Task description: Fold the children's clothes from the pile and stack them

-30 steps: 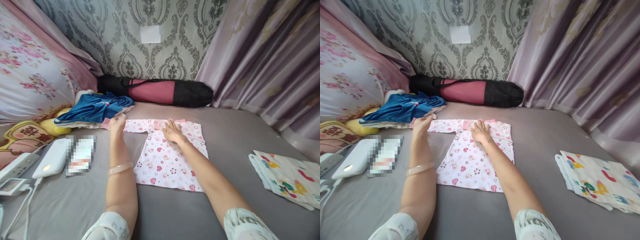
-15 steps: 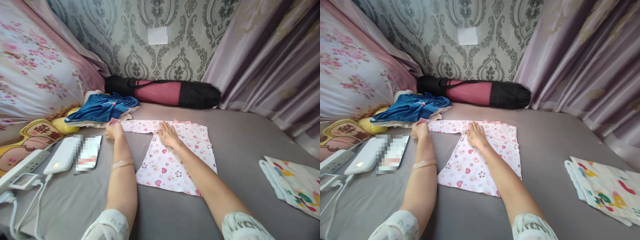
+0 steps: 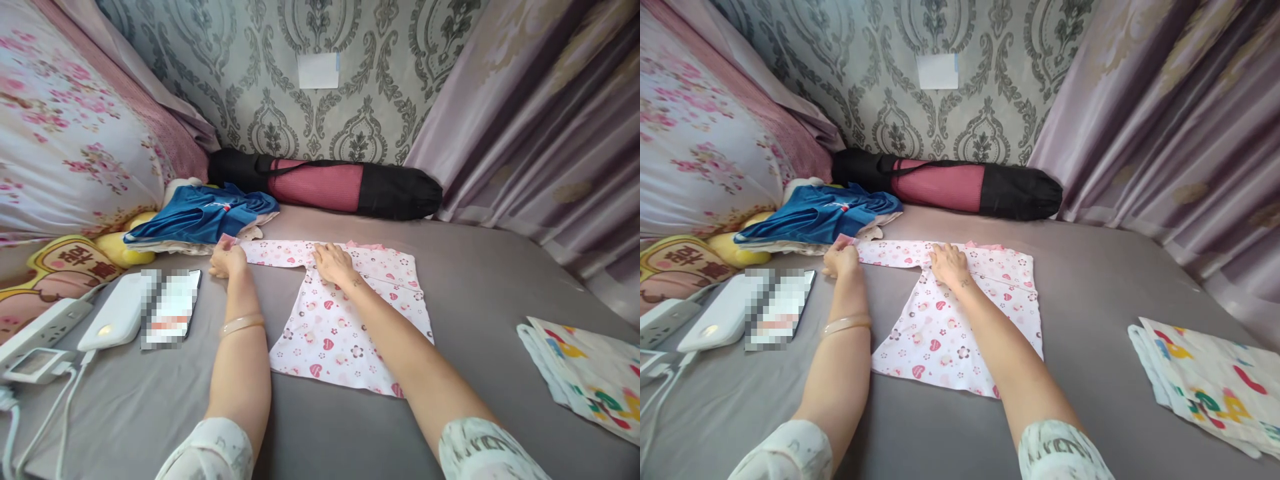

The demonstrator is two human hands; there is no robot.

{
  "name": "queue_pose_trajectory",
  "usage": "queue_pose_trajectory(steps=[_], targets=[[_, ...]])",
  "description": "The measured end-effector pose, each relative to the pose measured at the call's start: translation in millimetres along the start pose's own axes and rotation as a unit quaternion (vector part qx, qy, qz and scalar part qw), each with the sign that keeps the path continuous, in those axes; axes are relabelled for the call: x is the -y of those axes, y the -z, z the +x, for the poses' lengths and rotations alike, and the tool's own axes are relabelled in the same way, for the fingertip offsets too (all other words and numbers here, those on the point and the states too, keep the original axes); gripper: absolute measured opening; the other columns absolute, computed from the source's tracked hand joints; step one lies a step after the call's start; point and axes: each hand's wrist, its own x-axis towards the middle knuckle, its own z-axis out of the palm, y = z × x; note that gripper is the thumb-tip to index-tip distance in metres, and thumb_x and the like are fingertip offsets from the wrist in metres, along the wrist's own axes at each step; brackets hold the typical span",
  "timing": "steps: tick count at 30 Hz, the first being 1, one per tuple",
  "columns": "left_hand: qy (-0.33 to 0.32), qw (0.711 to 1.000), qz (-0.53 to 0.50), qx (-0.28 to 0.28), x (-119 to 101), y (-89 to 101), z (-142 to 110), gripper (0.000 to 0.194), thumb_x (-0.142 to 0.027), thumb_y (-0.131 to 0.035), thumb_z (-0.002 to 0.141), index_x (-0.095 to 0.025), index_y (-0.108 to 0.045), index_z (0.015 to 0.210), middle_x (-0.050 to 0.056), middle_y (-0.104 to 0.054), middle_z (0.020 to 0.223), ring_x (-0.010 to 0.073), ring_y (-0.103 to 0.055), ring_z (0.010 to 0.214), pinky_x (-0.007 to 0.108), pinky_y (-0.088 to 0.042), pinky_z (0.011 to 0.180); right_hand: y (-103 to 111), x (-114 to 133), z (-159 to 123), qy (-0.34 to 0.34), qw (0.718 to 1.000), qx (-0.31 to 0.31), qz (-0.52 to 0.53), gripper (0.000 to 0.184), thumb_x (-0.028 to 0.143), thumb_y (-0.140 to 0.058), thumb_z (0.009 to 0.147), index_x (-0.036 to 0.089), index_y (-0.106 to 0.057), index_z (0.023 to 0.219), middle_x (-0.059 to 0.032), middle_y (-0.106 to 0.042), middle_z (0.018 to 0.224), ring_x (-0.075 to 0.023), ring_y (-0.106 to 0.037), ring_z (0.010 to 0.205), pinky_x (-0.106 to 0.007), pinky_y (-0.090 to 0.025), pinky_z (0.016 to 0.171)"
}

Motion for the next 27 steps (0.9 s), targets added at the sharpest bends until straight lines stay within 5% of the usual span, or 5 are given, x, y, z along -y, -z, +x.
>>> queue_pose_trajectory(steps=[6,10,14,18,27], targets=[[-0.025,1.0,0.008,-0.002,1,-3.6,0,0.039,-0.017,-0.054,0.074,-0.028,-0.07,0.108,0.009,-0.065,0.122,0.0366,-0.044,0.125,0.055,-0.036,0.1,1,5,7,-0.016,1.0,0.025,-0.005,0.049,0.044,-0.024,0.099,0.025,-0.054,0.132,-0.0119,-0.052,0.133,-0.0293,-0.045,0.121,-0.042,-0.038,0.097],[-0.085,0.991,-0.101,-0.016,-4,-9.7,4,0.038,-0.015,-0.047,0.074,-0.02,-0.07,0.104,0.008,-0.069,0.111,0.0269,-0.06,0.108,0.046,-0.045,0.098,6,8,10,-0.032,0.998,0.048,-0.002,0.049,0.045,-0.024,0.099,0.026,-0.055,0.132,-0.0124,-0.05,0.135,-0.03,-0.043,0.124,-0.043,-0.039,0.096],[-0.149,0.952,-0.269,0.004,-20,-7.9,9,0.038,-0.011,-0.046,0.071,-0.011,-0.069,0.101,0.006,-0.07,0.096,0.0194,-0.065,0.098,0.031,-0.053,0.089,13,10,15,-0.036,0.996,0.084,-0.011,0.051,0.05,-0.031,0.096,0.026,-0.051,0.137,-0.0134,-0.046,0.139,-0.032,-0.041,0.126,-0.044,-0.039,0.097],[-0.134,0.907,-0.395,0.064,-35,2.3,11,0.031,-0.008,-0.053,0.071,-0.012,-0.068,0.098,0.005,-0.071,0.095,0.0161,-0.067,0.094,0.027,-0.054,0.086,17,11,20,-0.038,0.993,0.112,-0.021,0.057,0.054,-0.037,0.093,0.027,-0.045,0.143,-0.0138,-0.042,0.142,-0.033,-0.038,0.129,-0.044,-0.037,0.099],[-0.154,0.822,-0.512,0.194,-49,9.0,0,0.033,-0.016,-0.068,0.074,-0.02,-0.068,0.107,0.005,-0.07,0.11,0.017,-0.067,0.1,0.029,-0.055,0.087,25,15,37,-0.075,0.976,0.201,-0.041,0.09,0.08,-0.049,0.073,0.032,-0.035,0.149,-0.0113,-0.025,0.154,-0.0354,-0.02,0.141,-0.048,-0.028,0.105]])
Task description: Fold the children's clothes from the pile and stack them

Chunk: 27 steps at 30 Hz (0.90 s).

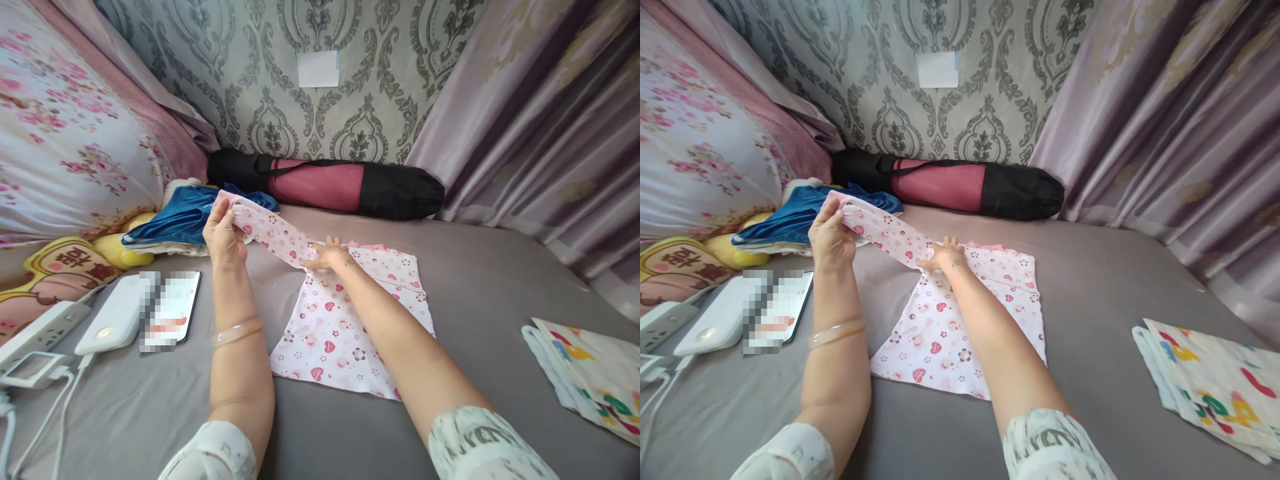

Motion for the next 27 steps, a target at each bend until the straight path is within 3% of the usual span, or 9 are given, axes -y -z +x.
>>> queue_pose_trajectory(steps=[4,8,13,16,19,24,27], targets=[[-0.018,0.999,0.006,0.046,-2,-8.2,-4,0.038,-0.019,-0.067,0.076,-0.022,-0.066,0.114,0.006,-0.067,0.119,0.0199,-0.065,0.106,0.032,-0.054,0.09,2,3,6,-0.008,1.0,-0.002,0.009,0.107,0.088,-0.051,0.062,0.03,-0.032,0.15,-0.0129,-0.021,0.156,-0.0373,-0.016,0.142,-0.05,-0.026,0.106],[-0.037,0.995,0.03,0.092,-2,-18.6,-10,0.041,-0.025,-0.067,0.077,-0.022,-0.064,0.118,0.006,-0.065,0.121,0.0223,-0.063,0.11,0.035,-0.053,0.092,3,4,6,-0.011,1.0,-0.001,0.014,0.109,0.088,-0.055,0.06,0.029,-0.033,0.15,-0.0142,-0.021,0.156,-0.038,-0.014,0.143,-0.052,-0.024,0.107],[-0.031,0.987,0.053,0.146,5,-42.1,-28,0.044,-0.029,-0.068,0.077,-0.022,-0.064,0.12,0.006,-0.066,0.118,0.0204,-0.064,0.104,0.033,-0.054,0.09,-4,-19,-8,0.055,0.991,-0.062,0.103,0.089,0.07,-0.056,0.078,0.026,-0.031,0.151,-0.0156,-0.03,0.154,-0.0345,-0.027,0.141,-0.049,-0.028,0.109],[-0.031,0.981,0.06,0.182,14,-60.8,-46,0.041,-0.029,-0.067,0.078,-0.022,-0.064,0.119,0.005,-0.066,0.116,0.0187,-0.065,0.099,0.031,-0.055,0.088,-14,-45,-19,0.078,0.953,-0.147,0.254,0.067,0.052,-0.052,0.09,0.024,-0.035,0.149,-0.0125,-0.038,0.152,-0.0271,-0.037,0.137,-0.041,-0.031,0.11],[-0.059,0.966,0.067,0.243,24,-78.9,-65,0.036,-0.027,-0.064,0.082,-0.023,-0.065,0.117,0.004,-0.064,0.121,0.0203,-0.061,0.109,0.033,-0.052,0.095,-26,-70,-31,0.021,0.873,-0.172,0.456,0.051,0.044,-0.051,0.093,0.019,-0.049,0.138,-0.0129,-0.053,0.139,-0.0235,-0.052,0.124,-0.038,-0.039,0.105],[-0.118,0.93,0.083,0.337,43,-103.3,-101,0.029,-0.024,-0.057,0.087,-0.025,-0.064,0.115,0.004,-0.057,0.132,0.0229,-0.048,0.128,0.042,-0.039,0.11,-37,-106,-52,-0.069,0.63,-0.092,0.768,0.037,0.042,-0.042,0.099,0.014,-0.058,0.117,-0.0153,-0.067,0.111,-0.0199,-0.067,0.094,-0.036,-0.053,0.087],[-0.15,0.906,0.102,0.383,55,-111.7,-125,0.031,-0.019,-0.052,0.088,-0.026,-0.063,0.116,0.005,-0.052,0.138,0.0225,-0.042,0.134,0.045,-0.03,0.115,-40,-122,-63,-0.072,0.536,-0.064,0.839,0.037,0.042,-0.033,0.101,0.015,-0.057,0.111,-0.0122,-0.07,0.096,-0.0191,-0.068,0.085,-0.034,-0.055,0.081]])
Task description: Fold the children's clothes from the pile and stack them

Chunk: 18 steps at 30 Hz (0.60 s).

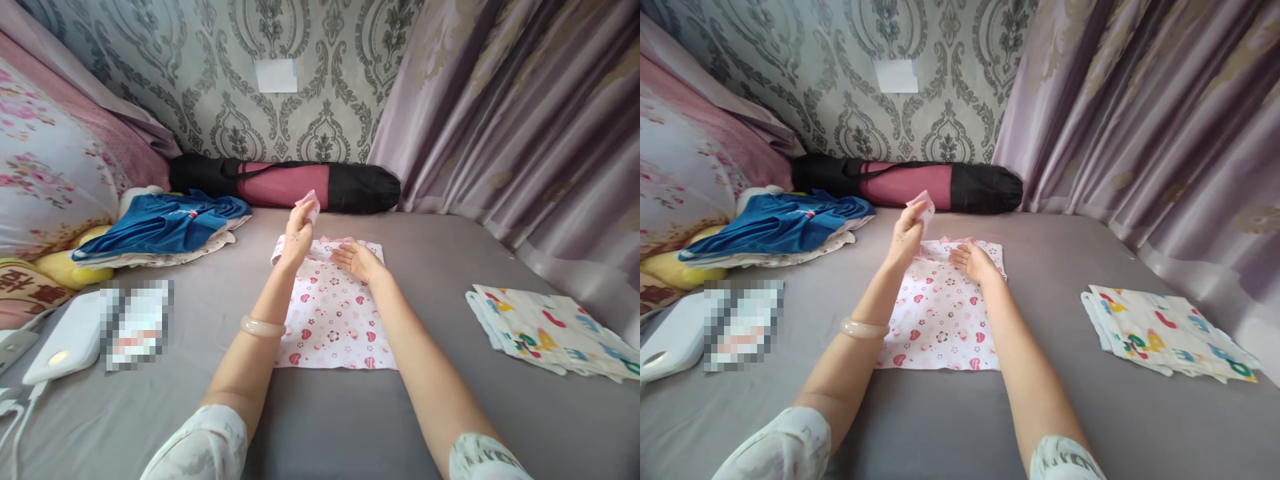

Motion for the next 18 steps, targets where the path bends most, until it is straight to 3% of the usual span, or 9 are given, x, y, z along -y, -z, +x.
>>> queue_pose_trajectory(steps=[6,13,18], targets=[[0.005,0.993,0.031,0.113,8,-33.6,-28,0.047,-0.011,-0.045,0.085,-0.027,-0.053,0.129,0.007,-0.042,0.146,0.0225,-0.036,0.138,0.047,-0.023,0.117,16,0,-1,-0.018,0.997,0.02,0.079,0.044,0.045,-0.026,0.101,0.014,-0.056,0.108,-0.0136,-0.069,0.093,-0.0205,-0.069,0.083,-0.035,-0.056,0.074],[0.023,0.971,0.063,0.231,10,-55.8,-54,0.054,-0.015,-0.046,0.086,-0.021,-0.042,0.139,0.013,-0.03,0.154,0.0248,-0.024,0.144,0.05,-0.019,0.118,25,2,1,-0.009,0.99,0.054,0.133,0.049,0.053,-0.022,0.099,0.018,-0.057,0.095,-0.0078,-0.067,0.075,-0.0207,-0.067,0.072,-0.034,-0.056,0.065],[0.123,0.935,0.095,0.319,-15,-61.0,-63,0.049,-0.035,-0.051,0.091,-0.017,-0.049,0.137,0.017,-0.021,0.158,0.0308,-0.019,0.146,0.047,-0.027,0.116,26,7,-6,0.012,0.991,0.083,0.103,0.058,0.065,-0.025,0.094,0.019,-0.06,0.086,-0.0106,-0.07,0.081,-0.0231,-0.069,0.081,-0.034,-0.057,0.067]])
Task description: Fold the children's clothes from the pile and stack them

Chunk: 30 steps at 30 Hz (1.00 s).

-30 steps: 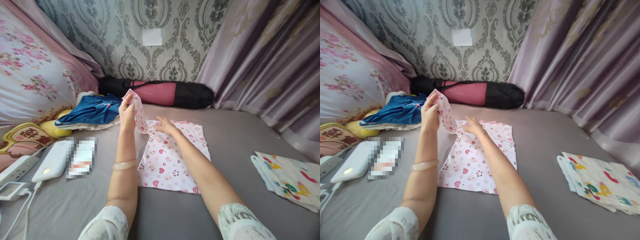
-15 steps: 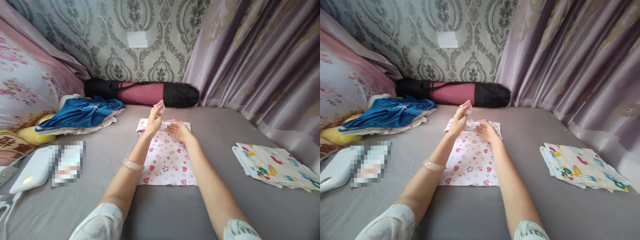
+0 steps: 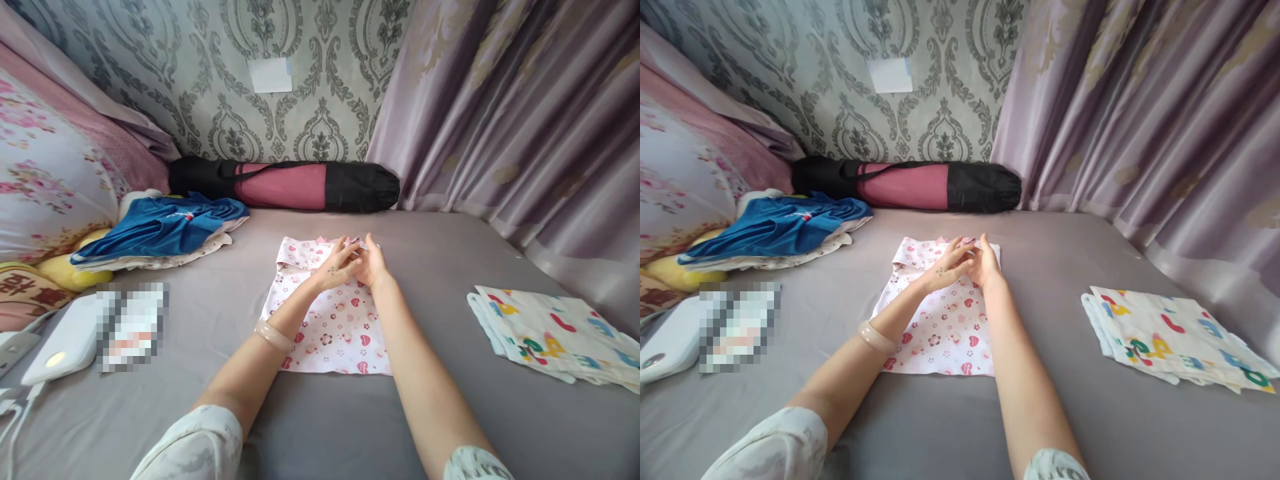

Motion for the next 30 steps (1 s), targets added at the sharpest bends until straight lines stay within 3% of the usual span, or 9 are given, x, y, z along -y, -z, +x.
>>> queue_pose_trajectory(steps=[3,7,11,15,19,21,23,26,30], targets=[[0.053,0.998,0.004,-0.019,-11,7.3,-1,0.045,-0.045,-0.046,0.094,-0.02,-0.057,0.13,0.013,-0.028,0.157,0.0297,-0.025,0.145,0.045,-0.031,0.114,1,-2,3,0.031,0.999,-0.028,-0.034,0.044,0.058,-0.041,0.093,0.02,-0.062,0.086,-0.0088,-0.071,0.082,-0.0228,-0.069,0.085,-0.034,-0.058,0.072],[0.065,0.986,-0.004,-0.151,-1,34.4,6,0.037,-0.037,-0.039,0.096,-0.019,-0.063,0.118,0.012,-0.061,0.13,0.0241,-0.053,0.126,0.042,-0.039,0.108,3,-7,12,0.063,0.991,-0.097,-0.067,0.006,0.019,-0.054,0.087,0.02,-0.061,0.086,-0.0054,-0.072,0.082,-0.0215,-0.069,0.086,-0.038,-0.059,0.076],[0.166,0.957,0.049,-0.235,32,71.6,1,0.044,-0.013,-0.04,0.085,-0.014,-0.056,0.126,0.014,-0.066,0.12,0.0236,-0.06,0.116,0.041,-0.045,0.101,6,-7,17,0.093,0.985,-0.124,-0.077,0.023,0.0,-0.051,0.077,0.019,-0.06,0.087,-0.004,-0.071,0.082,-0.0196,-0.069,0.087,-0.038,-0.06,0.08],[0.259,0.938,0.147,-0.178,54,95.0,-14,0.069,-0.009,-0.047,0.074,-0.018,-0.042,0.142,0.014,-0.058,0.134,0.0266,-0.056,0.121,0.041,-0.047,0.1,10,-1,19,0.126,0.981,-0.135,-0.062,0.025,-0.001,-0.05,0.074,0.019,-0.058,0.086,-0.0035,-0.071,0.08,-0.0196,-0.069,0.086,-0.038,-0.06,0.08],[0.287,0.92,0.253,-0.083,59,94.7,-21,0.073,-0.008,-0.048,0.074,-0.019,-0.036,0.145,0.014,-0.052,0.142,0.0269,-0.05,0.129,0.043,-0.04,0.106,19,3,24,0.155,0.97,-0.177,-0.067,0.026,-0.001,-0.048,0.071,0.02,-0.056,0.084,-0.0006,-0.069,0.075,-0.0185,-0.069,0.081,-0.039,-0.059,0.078],[0.292,0.912,0.28,-0.065,60,90.6,-22,0.069,-0.01,-0.048,0.077,-0.019,-0.037,0.145,0.015,-0.052,0.142,0.0293,-0.047,0.131,0.048,-0.037,0.107,26,2,28,0.171,0.959,-0.201,-0.105,0.027,0.0,-0.049,0.069,0.02,-0.057,0.085,-0.0004,-0.068,0.076,-0.0183,-0.069,0.079,-0.038,-0.059,0.078],[0.29,0.907,0.299,-0.057,63,87.2,-22,0.066,-0.013,-0.047,0.08,-0.019,-0.037,0.145,0.016,-0.049,0.143,0.0319,-0.042,0.135,0.053,-0.033,0.109,34,1,30,0.188,0.934,-0.242,-0.182,0.033,0.001,-0.051,0.068,0.019,-0.059,0.093,-0.0017,-0.069,0.081,-0.0189,-0.069,0.081,-0.039,-0.057,0.081],[0.287,0.903,0.318,-0.043,67,85.3,-22,0.064,-0.013,-0.043,0.082,-0.019,-0.036,0.145,0.015,-0.044,0.148,0.0342,-0.035,0.139,0.059,-0.029,0.109,43,-1,31,0.217,0.864,-0.295,-0.346,0.046,0.004,-0.052,0.07,0.016,-0.057,0.114,-0.0079,-0.071,0.096,-0.0212,-0.067,0.095,-0.041,-0.051,0.091],[0.294,0.899,0.324,-0.033,69,86.8,-23,0.063,-0.013,-0.042,0.082,-0.02,-0.037,0.144,0.015,-0.044,0.148,0.0331,-0.034,0.14,0.058,-0.029,0.109,46,-2,25,0.237,0.78,-0.295,-0.498,0.051,0.007,-0.049,0.077,0.016,-0.053,0.127,-0.0123,-0.069,0.111,-0.0233,-0.061,0.111,-0.043,-0.042,0.102]])
